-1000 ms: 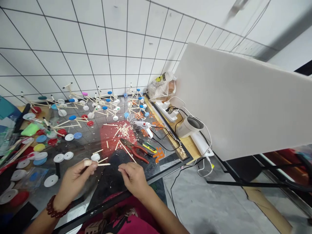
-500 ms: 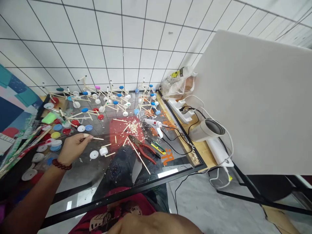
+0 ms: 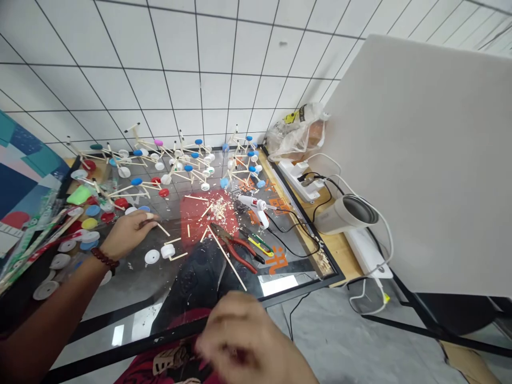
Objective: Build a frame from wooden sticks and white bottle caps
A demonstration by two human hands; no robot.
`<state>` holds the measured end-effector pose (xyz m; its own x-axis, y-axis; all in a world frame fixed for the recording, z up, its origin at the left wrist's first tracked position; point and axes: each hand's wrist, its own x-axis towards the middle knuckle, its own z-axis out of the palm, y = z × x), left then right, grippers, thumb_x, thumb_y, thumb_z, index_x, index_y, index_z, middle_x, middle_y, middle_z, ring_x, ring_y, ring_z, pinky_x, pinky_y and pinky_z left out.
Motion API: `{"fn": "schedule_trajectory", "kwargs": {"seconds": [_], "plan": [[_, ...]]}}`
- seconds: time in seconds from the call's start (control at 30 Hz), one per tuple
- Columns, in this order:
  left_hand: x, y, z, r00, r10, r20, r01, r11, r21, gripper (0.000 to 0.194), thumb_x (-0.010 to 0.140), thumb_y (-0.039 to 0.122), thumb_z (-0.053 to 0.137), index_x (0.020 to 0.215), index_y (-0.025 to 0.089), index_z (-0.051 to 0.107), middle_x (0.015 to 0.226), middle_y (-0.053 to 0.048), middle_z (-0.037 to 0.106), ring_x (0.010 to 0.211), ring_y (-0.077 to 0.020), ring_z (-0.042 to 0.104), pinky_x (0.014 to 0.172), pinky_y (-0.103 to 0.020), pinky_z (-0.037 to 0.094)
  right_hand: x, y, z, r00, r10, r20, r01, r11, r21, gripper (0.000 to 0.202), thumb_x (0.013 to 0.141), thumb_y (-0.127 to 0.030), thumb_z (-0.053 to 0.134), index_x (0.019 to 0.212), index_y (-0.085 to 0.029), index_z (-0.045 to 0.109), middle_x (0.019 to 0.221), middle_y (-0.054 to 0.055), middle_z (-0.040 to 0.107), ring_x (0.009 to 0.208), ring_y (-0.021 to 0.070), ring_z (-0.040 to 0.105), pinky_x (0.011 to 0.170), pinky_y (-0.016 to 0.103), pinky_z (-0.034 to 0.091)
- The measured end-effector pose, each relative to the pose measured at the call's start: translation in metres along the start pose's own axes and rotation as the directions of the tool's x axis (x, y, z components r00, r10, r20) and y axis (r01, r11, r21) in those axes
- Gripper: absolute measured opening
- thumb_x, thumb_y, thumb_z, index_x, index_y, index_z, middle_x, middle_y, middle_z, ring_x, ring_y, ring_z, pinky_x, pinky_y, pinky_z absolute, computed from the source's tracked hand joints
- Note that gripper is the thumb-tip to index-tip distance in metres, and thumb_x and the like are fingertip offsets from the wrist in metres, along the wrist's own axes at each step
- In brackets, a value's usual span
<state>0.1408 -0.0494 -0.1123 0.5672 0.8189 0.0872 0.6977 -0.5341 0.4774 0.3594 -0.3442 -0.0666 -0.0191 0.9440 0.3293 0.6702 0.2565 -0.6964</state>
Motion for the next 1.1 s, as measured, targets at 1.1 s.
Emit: {"fn": "schedule_trajectory", "kwargs": {"seconds": [1.1], "plan": [[0.079,0.097,0.058,0.979,0.062,0.194,-0.072,0.996,0.046,0.014,0.079,0.025,0.062,0.068,0.017,0.068,0.085,-0.01,0.066,0.085,-0.0257,0.063,0.076,-0.036,0.047,0.008,0.097,0.023,0.955,0.138,-0.264,-0.25,0.853,-0.459,0.013,0.093,-0.019,0.058,0.101,-0.021,0.067,0.1,0.007,0.067,0.095,0.023,0.058,0.084,0.038,0.044]]}}
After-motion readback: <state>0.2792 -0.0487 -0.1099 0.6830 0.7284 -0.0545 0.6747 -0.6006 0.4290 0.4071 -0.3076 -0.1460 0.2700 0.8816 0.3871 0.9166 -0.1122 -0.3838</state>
